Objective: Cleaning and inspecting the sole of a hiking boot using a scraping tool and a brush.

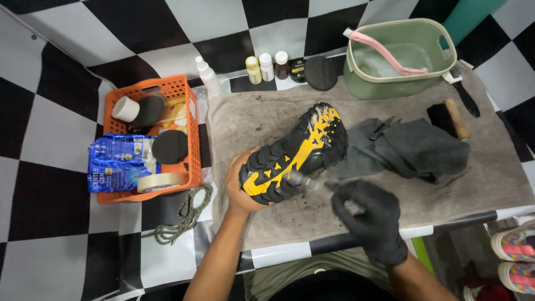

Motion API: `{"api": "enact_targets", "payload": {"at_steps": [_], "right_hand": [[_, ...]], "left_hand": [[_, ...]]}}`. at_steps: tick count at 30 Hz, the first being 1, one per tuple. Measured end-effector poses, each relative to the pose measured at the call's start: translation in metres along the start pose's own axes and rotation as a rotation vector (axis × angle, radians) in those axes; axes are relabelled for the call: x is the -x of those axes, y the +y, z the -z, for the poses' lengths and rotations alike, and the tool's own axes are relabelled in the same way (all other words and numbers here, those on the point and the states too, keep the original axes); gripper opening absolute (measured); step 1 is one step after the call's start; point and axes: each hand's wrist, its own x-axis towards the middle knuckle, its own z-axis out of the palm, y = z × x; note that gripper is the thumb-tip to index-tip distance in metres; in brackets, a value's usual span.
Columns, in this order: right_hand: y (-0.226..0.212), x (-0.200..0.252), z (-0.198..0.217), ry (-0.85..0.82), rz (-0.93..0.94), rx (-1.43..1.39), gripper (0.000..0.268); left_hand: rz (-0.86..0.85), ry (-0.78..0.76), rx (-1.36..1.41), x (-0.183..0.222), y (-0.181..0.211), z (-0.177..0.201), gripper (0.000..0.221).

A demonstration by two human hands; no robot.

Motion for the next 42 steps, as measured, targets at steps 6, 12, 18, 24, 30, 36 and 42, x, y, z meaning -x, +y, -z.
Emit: {"api": "enact_targets", "payload": {"at_steps": [6, 12, 18, 24, 30, 36, 42], "right_hand": [[0.006, -0.001, -0.002, 0.058, 0.106, 0.106, 0.011], [0.013, -0.004, -0.002, 0.048, 0.079, 0.196, 0.012], [0.016, -0.006, -0.008, 0.179, -0.247, -0.125, 0.023], [0.145, -0.105, 0.063, 0.297, 0.116, 0.587, 0.01], [0.267, -0.203, 0.03, -0.276, -0.205, 0.916, 0.023], [0.268, -0.211, 0.035, -0.244, -0.357, 0.726, 0.027], [0.181, -0.151, 0.057, -0.051, -0.375, 0.603, 0.031]], "left_hand": [[0.011, -0.006, 0.003, 0.002, -0.001, 0.001, 0.099], [0.006, 0.002, 0.016, 0.003, -0.003, 0.0, 0.095], [-0.033, 0.151, 0.108, -0.013, 0.008, -0.008, 0.078], [-0.044, 0.157, 0.098, -0.024, 0.018, -0.005, 0.07], [-0.021, 0.123, 0.087, -0.018, 0.015, -0.003, 0.07], [-0.006, 0.108, 0.105, -0.017, 0.015, 0.0, 0.079], [-0.037, 0.168, 0.085, -0.026, 0.021, -0.001, 0.07]]}}
